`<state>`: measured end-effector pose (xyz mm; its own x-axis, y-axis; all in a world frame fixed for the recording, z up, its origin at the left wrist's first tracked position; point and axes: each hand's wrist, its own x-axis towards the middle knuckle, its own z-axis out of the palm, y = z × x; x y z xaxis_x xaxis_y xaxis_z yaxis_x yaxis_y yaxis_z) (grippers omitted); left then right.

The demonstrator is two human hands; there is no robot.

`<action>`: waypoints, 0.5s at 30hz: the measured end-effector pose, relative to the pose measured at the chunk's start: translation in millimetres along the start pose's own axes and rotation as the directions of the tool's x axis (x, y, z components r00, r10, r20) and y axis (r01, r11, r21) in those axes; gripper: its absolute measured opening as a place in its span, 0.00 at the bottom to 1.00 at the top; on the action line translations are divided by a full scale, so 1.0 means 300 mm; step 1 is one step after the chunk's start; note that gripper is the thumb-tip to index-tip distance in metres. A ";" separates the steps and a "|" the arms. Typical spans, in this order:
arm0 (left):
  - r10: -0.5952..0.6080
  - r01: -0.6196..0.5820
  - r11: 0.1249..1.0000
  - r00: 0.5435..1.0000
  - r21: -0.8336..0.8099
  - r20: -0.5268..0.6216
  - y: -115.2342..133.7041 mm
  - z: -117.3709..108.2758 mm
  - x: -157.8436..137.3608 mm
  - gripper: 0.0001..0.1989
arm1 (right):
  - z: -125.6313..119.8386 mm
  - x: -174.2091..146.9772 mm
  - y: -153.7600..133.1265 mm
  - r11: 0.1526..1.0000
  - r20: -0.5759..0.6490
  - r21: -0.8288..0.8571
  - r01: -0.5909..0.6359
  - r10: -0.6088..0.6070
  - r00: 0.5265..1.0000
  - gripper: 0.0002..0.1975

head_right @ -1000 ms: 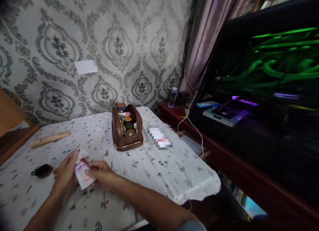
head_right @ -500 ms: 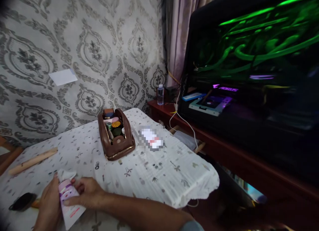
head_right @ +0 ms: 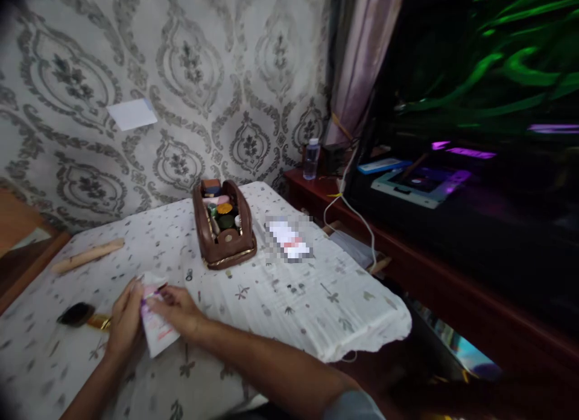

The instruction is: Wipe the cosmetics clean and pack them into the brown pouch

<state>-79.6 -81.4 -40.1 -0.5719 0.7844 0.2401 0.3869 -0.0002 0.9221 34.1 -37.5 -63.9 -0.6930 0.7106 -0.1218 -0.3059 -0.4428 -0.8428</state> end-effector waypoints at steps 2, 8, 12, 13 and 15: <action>0.122 -0.127 0.989 0.990 0.077 0.066 0.013 -0.002 0.004 0.22 | 0.002 -0.007 -0.011 0.999 0.014 0.005 -0.033 0.033 0.999 0.34; 0.216 -0.231 0.924 0.973 0.305 0.081 0.005 -0.025 0.014 0.21 | 0.009 -0.025 -0.024 0.998 0.036 -0.041 -0.053 0.054 0.998 0.32; 0.234 -0.234 0.909 0.971 0.346 0.043 0.000 -0.024 -0.003 0.18 | 0.015 -0.025 -0.014 0.996 0.056 -0.085 -0.001 0.006 0.998 0.29; 0.241 -0.238 0.906 0.970 0.351 0.037 0.001 -0.021 -0.006 0.16 | 0.013 -0.022 -0.010 0.995 0.056 -0.099 0.021 -0.016 0.998 0.28; 0.274 -0.275 0.890 0.960 0.365 0.056 0.002 -0.015 -0.009 0.14 | 0.000 -0.012 -0.005 0.983 0.037 -0.158 0.090 -0.086 0.996 0.25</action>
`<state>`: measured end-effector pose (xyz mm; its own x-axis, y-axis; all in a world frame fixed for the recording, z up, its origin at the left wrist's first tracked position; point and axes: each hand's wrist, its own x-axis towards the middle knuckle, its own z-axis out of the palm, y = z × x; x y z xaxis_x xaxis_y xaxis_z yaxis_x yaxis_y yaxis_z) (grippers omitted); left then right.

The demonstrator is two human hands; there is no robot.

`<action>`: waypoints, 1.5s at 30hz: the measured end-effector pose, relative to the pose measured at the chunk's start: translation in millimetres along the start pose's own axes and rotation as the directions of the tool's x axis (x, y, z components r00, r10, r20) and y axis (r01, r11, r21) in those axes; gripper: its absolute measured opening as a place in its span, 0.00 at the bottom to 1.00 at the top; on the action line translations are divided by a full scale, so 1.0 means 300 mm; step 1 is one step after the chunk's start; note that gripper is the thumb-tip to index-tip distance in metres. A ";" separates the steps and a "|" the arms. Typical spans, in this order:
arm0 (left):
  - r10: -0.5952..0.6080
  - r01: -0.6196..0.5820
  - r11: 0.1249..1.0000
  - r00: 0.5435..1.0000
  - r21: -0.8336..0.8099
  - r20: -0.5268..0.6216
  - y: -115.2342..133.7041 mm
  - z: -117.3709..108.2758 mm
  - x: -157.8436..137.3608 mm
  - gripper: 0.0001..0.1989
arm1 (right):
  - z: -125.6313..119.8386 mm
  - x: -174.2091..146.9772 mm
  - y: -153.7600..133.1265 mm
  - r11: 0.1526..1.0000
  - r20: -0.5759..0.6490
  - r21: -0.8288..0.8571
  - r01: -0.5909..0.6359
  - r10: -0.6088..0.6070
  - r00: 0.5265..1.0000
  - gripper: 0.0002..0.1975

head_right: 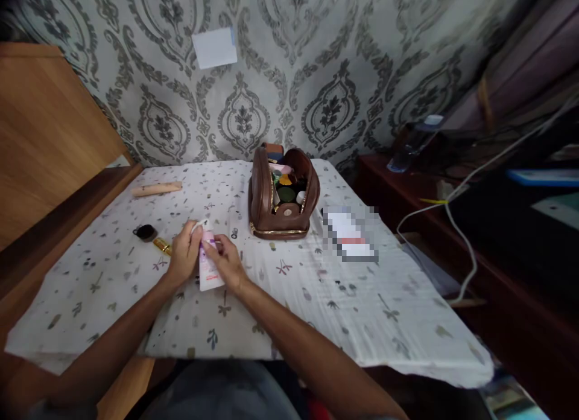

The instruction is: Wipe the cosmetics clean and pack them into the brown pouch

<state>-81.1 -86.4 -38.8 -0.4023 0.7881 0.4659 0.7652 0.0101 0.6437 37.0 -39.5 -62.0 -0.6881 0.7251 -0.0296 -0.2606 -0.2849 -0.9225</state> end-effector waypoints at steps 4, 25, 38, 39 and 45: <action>0.116 -0.122 0.991 0.989 0.055 0.088 -0.016 -0.008 0.007 0.13 | -0.051 0.024 0.003 0.930 0.003 -0.336 0.151 -0.159 0.987 0.19; 0.039 -0.288 0.749 0.918 0.596 0.395 0.028 -0.040 -0.072 0.18 | -0.116 -0.133 -0.070 0.227 0.073 -0.970 0.086 -0.066 0.995 0.14; -0.034 -0.271 0.725 0.904 0.633 0.426 0.020 -0.102 -0.111 0.25 | -0.133 -0.132 -0.063 0.211 0.096 -0.971 0.111 -0.082 0.992 0.07; -0.038 -0.272 0.728 0.900 0.629 0.434 0.022 -0.104 -0.110 0.25 | -0.132 -0.131 -0.062 0.219 0.097 -0.969 0.114 -0.086 0.991 0.07; 0.039 -0.359 0.815 0.818 0.455 0.574 0.052 -0.088 -0.234 0.28 | -0.157 -0.108 -0.089 0.279 0.143 -0.949 0.144 -0.022 0.989 0.10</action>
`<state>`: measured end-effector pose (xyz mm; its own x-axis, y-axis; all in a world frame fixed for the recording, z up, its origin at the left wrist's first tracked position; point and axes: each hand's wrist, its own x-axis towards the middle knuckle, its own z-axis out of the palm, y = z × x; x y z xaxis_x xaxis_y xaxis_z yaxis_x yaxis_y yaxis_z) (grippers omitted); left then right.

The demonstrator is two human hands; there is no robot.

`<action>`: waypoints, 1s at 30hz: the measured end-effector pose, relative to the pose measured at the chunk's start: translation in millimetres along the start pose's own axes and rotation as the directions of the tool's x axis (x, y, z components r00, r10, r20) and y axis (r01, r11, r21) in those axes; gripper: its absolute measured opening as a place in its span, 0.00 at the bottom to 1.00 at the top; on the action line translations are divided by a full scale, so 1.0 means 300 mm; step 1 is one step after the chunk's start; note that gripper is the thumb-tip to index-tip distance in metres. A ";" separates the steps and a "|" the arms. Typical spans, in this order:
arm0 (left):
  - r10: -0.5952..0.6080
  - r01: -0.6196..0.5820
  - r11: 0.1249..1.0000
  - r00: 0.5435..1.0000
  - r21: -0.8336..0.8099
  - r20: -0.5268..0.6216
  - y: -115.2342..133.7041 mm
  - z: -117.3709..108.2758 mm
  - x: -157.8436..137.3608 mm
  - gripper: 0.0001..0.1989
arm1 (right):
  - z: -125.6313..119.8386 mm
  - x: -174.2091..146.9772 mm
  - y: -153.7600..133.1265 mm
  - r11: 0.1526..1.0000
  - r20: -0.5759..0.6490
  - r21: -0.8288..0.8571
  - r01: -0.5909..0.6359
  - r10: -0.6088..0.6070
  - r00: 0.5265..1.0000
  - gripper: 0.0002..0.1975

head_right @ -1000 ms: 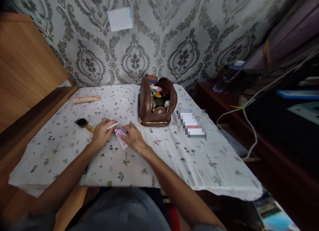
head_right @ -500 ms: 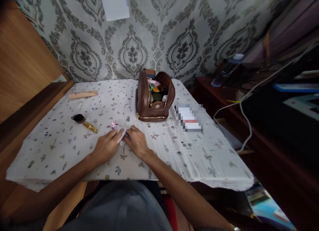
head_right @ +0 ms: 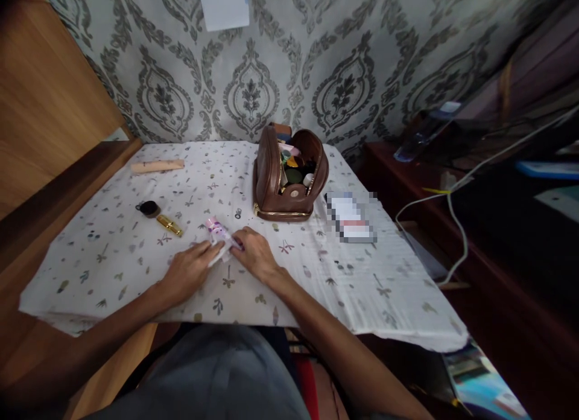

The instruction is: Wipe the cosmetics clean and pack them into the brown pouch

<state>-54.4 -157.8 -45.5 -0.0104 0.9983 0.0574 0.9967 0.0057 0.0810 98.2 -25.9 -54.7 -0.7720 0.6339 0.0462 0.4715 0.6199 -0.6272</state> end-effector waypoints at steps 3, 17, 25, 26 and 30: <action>0.054 -0.062 0.986 0.997 -0.155 -0.059 -0.009 0.007 -0.042 0.26 | -0.052 0.041 0.012 0.998 0.100 0.006 0.069 -0.070 0.993 0.17; -0.191 0.173 0.968 0.978 -0.184 -0.081 -0.083 -0.007 0.001 0.22 | 0.007 0.308 -0.106 0.976 0.186 -0.171 0.133 -0.101 0.977 0.17; -0.005 0.015 0.972 0.999 -0.233 0.043 -0.070 -0.056 -0.116 0.23 | -0.015 0.306 -0.164 0.967 0.284 -0.186 0.174 -0.117 0.952 0.16; -0.015 0.018 0.965 1.000 -0.263 0.012 -0.082 -0.056 -0.121 0.22 | -0.015 0.305 -0.175 0.967 0.306 -0.188 0.173 -0.109 0.946 0.19; -0.077 0.025 0.928 0.989 -0.371 -0.127 -0.137 -0.042 -0.128 0.17 | 0.007 0.308 -0.199 0.959 0.369 -0.195 0.204 -0.121 0.921 0.23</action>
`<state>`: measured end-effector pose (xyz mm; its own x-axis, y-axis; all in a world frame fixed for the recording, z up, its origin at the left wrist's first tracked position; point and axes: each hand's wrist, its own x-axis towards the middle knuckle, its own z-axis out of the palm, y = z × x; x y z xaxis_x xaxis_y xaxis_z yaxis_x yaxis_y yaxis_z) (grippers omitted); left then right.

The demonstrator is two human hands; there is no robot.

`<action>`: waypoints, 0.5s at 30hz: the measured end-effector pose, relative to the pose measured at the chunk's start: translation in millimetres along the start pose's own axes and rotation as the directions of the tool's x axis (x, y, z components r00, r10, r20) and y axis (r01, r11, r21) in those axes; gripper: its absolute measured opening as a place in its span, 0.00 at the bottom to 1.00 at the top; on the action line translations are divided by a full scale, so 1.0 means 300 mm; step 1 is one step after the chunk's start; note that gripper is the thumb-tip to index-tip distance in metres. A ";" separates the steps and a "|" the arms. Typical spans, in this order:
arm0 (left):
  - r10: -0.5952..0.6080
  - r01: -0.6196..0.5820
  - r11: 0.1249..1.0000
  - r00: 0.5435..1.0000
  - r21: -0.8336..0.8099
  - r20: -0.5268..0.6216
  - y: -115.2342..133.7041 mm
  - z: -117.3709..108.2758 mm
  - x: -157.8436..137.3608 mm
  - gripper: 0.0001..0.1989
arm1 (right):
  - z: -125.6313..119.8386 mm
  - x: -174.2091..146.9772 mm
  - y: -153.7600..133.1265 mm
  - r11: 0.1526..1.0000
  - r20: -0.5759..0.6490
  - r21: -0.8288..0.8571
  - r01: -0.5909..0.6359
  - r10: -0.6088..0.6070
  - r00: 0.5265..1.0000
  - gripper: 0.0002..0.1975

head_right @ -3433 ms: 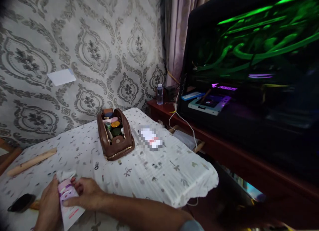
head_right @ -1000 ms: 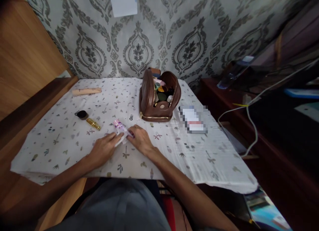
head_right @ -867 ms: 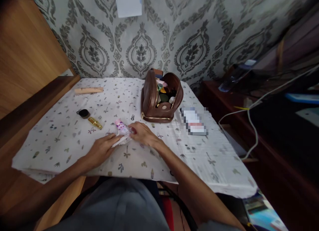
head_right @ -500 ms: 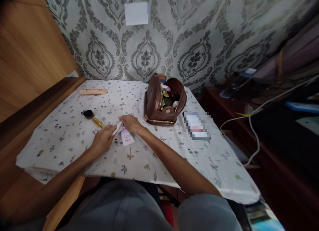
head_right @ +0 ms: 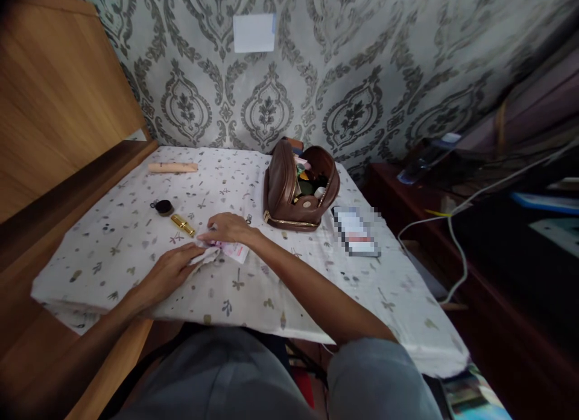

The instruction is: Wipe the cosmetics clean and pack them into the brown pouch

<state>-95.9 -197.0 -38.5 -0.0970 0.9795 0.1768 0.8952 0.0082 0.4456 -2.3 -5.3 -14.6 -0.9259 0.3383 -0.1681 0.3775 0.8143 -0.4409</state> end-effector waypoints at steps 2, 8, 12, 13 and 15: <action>-0.010 0.008 1.000 0.999 -0.030 -0.054 -0.026 0.000 -0.002 0.15 | 0.013 0.009 -0.006 0.999 0.001 -0.008 0.043 -0.043 0.999 0.22; -0.053 0.044 0.996 0.990 -0.075 -0.134 -0.057 -0.016 -0.002 0.15 | 0.018 0.015 -0.013 0.993 -0.062 0.119 0.013 -0.006 0.998 0.07; -0.068 0.050 0.996 0.968 -0.077 -0.243 -0.028 -0.044 0.022 0.15 | 0.004 -0.010 0.020 0.960 -0.158 0.263 -0.097 0.142 0.977 0.06; -0.065 0.051 0.997 0.962 -0.060 -0.264 -0.015 -0.049 0.030 0.16 | 0.004 -0.020 0.033 0.942 -0.182 0.313 -0.122 0.186 0.965 0.07; -0.056 0.062 0.998 0.957 0.013 -0.286 0.017 -0.055 0.048 0.18 | 0.010 -0.045 0.058 0.890 -0.214 0.426 -0.165 0.276 0.937 0.12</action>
<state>-100.0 -186.3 -19.2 -0.2671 0.8788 0.3954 0.8929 0.0713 0.4446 16.6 2.8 -22.6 -0.7611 0.6423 -0.0904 0.4831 0.4683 -0.7398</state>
